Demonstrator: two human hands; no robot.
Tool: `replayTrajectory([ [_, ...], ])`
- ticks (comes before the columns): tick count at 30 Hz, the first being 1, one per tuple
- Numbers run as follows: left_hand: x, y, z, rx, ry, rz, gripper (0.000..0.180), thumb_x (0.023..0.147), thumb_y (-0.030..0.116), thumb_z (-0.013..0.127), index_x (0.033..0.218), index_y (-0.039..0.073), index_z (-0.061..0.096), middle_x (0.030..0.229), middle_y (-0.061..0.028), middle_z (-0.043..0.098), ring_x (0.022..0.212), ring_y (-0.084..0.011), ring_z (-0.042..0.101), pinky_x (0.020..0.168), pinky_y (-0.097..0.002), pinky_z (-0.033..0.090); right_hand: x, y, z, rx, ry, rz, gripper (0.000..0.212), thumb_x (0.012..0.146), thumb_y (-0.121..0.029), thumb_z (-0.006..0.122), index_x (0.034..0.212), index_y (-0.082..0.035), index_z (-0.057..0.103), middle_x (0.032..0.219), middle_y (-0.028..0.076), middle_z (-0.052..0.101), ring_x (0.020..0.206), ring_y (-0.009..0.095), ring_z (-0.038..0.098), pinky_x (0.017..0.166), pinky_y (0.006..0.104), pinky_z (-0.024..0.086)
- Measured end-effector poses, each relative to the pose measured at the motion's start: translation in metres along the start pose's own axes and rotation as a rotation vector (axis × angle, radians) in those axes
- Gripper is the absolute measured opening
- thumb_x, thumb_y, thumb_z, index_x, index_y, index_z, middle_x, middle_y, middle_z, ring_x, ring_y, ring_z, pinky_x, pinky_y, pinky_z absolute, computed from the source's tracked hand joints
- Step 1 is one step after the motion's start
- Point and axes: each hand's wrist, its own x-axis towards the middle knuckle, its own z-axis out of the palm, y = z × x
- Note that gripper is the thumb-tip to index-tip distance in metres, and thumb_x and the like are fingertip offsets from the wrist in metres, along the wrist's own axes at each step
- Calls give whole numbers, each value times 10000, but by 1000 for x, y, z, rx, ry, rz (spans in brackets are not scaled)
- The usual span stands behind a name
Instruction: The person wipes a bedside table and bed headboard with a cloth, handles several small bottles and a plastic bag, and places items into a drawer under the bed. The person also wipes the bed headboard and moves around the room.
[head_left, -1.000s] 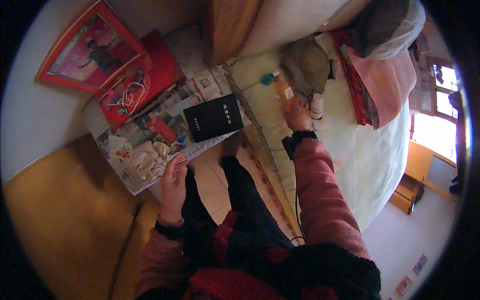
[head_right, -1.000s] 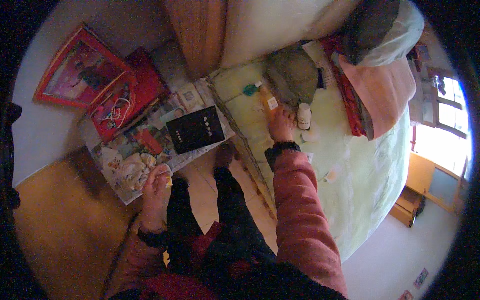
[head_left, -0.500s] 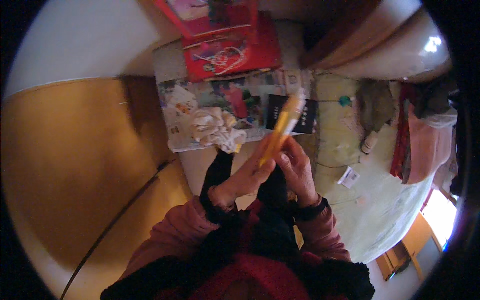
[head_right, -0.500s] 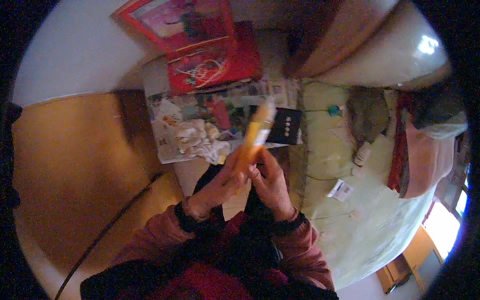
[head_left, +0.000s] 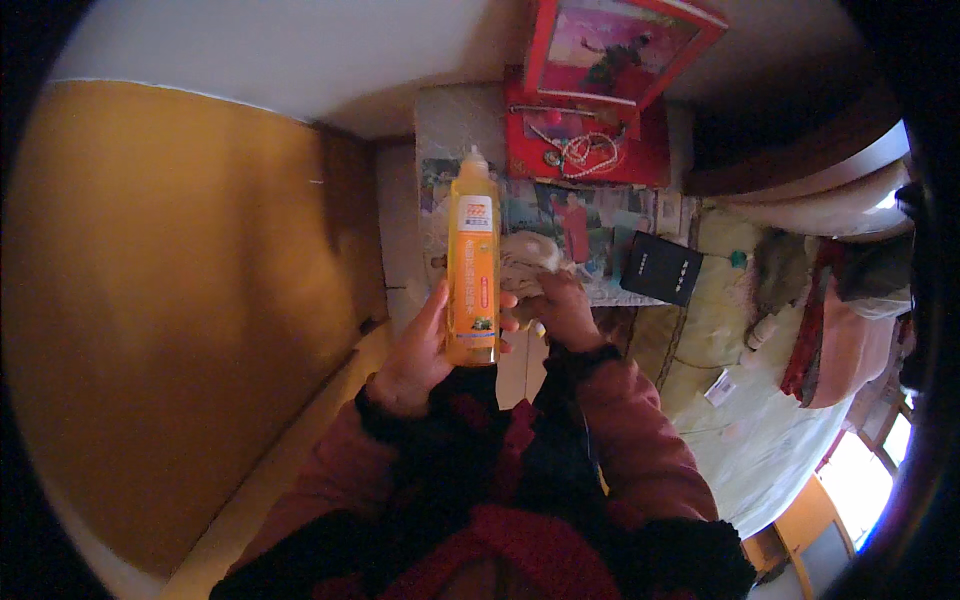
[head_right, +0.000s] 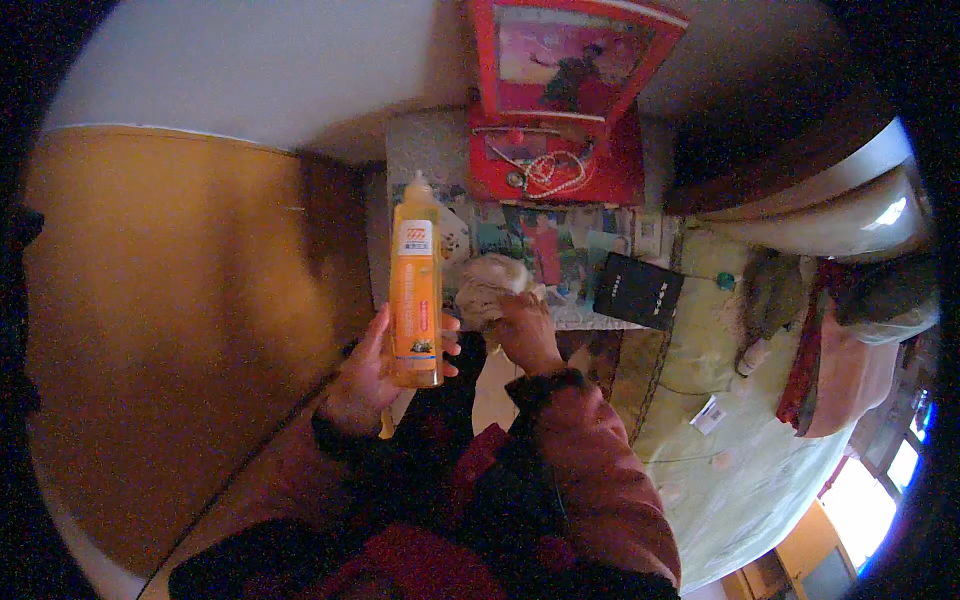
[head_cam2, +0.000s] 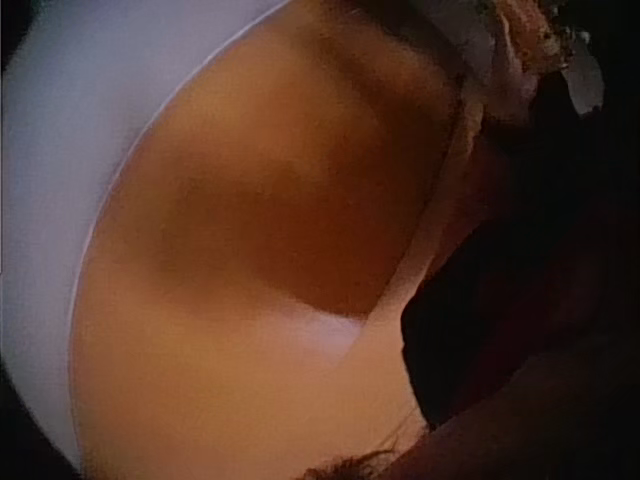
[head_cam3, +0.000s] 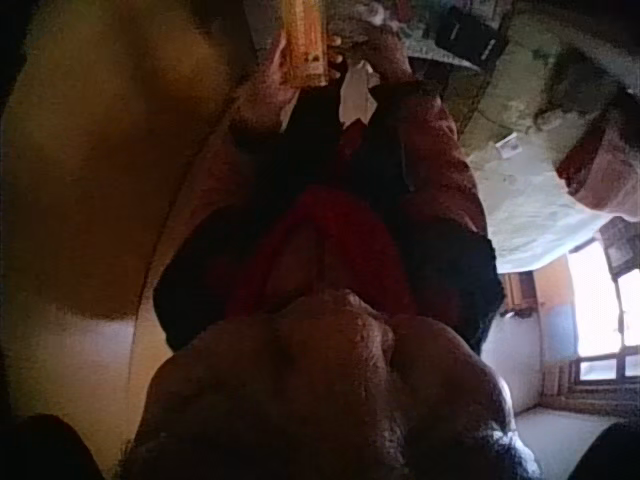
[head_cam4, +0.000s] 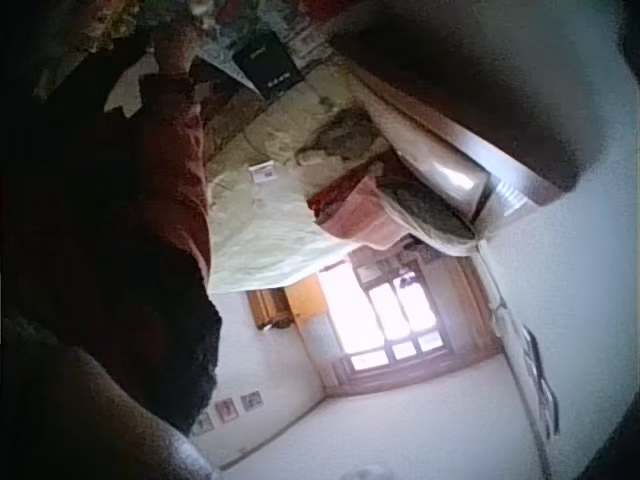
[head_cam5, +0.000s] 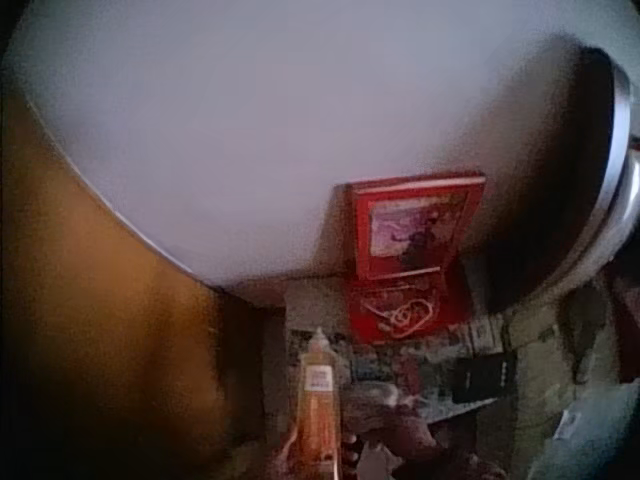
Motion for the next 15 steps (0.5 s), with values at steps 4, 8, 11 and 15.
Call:
replayTrajectory([
  [4,-7,23,18,36,44,10,579,949,522,318,1291,65,415,1115,-125,583,969,-255,597,796,-414,528,-57,-59,-73,774,183,289,304,732,-125,616,1013,-10,610,970,109,538,989,281,490,913,363,379],
  [8,-1,14,65,51,-60,123,561,955,478,364,1330,61,374,1194,-90,540,1061,-213,553,893,-353,478,-85,-130,-106,669,378,-169,579,721,-69,690,1244,-21,447,1352,172,305,1291,334,293,1074,409,255],
  [11,-5,-18,105,375,-91,428,583,962,449,373,1394,67,284,1316,-73,441,1193,-192,451,993,-310,383,-86,-151,-98,792,322,-180,888,759,-103,674,1426,-32,93,1456,201,138,1353,339,187,1093,400,191],
  [15,-24,-32,126,849,-220,309,593,988,335,336,1444,9,141,1461,-130,253,1339,-239,274,1098,-331,209,-94,-142,-114,710,587,-198,908,796,-142,639,1443,-43,9,1442,169,174,1334,280,213,1087,377,197],
])
